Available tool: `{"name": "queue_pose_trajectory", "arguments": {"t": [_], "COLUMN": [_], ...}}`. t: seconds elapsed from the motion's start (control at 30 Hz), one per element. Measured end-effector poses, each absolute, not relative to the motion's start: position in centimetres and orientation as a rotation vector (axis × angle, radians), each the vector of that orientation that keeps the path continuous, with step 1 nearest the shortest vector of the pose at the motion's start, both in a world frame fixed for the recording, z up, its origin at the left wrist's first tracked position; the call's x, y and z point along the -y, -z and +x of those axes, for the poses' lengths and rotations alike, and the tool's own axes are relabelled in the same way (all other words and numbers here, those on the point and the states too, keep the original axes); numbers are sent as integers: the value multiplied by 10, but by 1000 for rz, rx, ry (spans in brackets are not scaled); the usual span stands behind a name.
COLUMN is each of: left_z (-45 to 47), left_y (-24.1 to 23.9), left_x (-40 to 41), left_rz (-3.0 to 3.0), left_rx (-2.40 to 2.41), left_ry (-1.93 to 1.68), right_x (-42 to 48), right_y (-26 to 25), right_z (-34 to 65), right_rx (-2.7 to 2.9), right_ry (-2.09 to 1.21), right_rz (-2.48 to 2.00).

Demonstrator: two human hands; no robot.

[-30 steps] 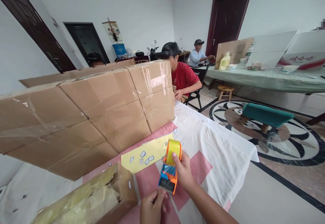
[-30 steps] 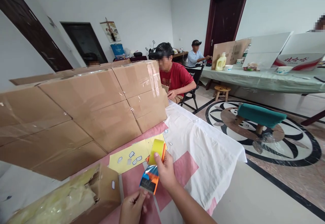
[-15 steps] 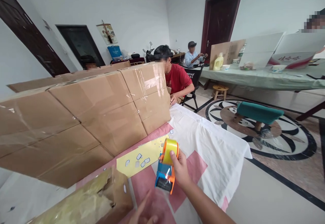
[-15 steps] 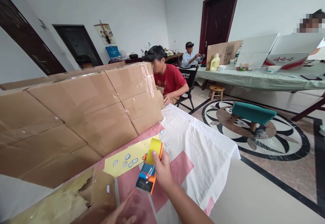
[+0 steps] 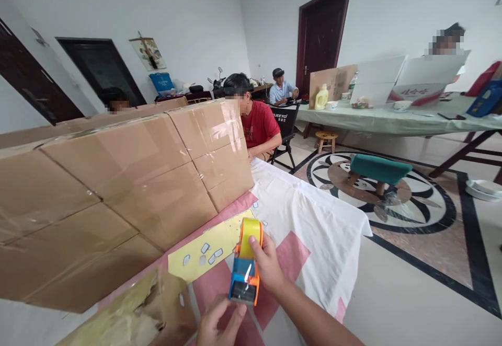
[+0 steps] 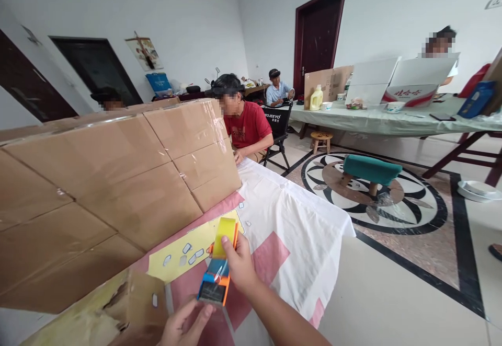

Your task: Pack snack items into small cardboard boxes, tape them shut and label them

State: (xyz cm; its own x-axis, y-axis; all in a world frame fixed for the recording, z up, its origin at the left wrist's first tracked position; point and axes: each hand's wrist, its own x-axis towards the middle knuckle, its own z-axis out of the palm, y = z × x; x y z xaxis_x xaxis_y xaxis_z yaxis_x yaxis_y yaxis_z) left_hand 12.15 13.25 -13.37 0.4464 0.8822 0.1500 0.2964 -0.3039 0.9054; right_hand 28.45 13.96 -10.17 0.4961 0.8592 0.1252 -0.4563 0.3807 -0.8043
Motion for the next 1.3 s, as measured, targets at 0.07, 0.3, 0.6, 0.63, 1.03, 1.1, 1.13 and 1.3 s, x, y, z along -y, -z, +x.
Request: {"name": "queue_pose_trajectory", "arguments": {"t": [0.07, 0.3, 0.6, 0.63, 1.03, 1.1, 1.13, 1.3], "left_z": [122, 119, 118, 118, 118, 118, 118, 119], "left_y": [132, 136, 149, 149, 152, 152, 151, 156], "left_x": [-131, -132, -134, -134, -139, -136, -135, -133], "left_rz": [1763, 1666, 1701, 1697, 1641, 1675, 1700, 1703], "left_rx": [-1070, -1094, -1122, -1117, -1091, -1087, -1084, -1105], "left_ry": [-836, -779, -821, -835, -890, -957, -975, -932], "right_x": [-139, -139, -138, -138, -136, -136, -136, -137], "right_y": [102, 105, 97, 96, 92, 91, 91, 91], "right_z": [285, 285, 285, 285, 281, 280, 280, 280], "right_rx": [601, 568, 497, 494, 469, 450, 444, 434], "right_ry": [-898, -924, -999, -1012, -1048, -1044, -1041, -1043], "right_rz": [-796, -786, -731, -721, -751, -754, -758, -770]}}
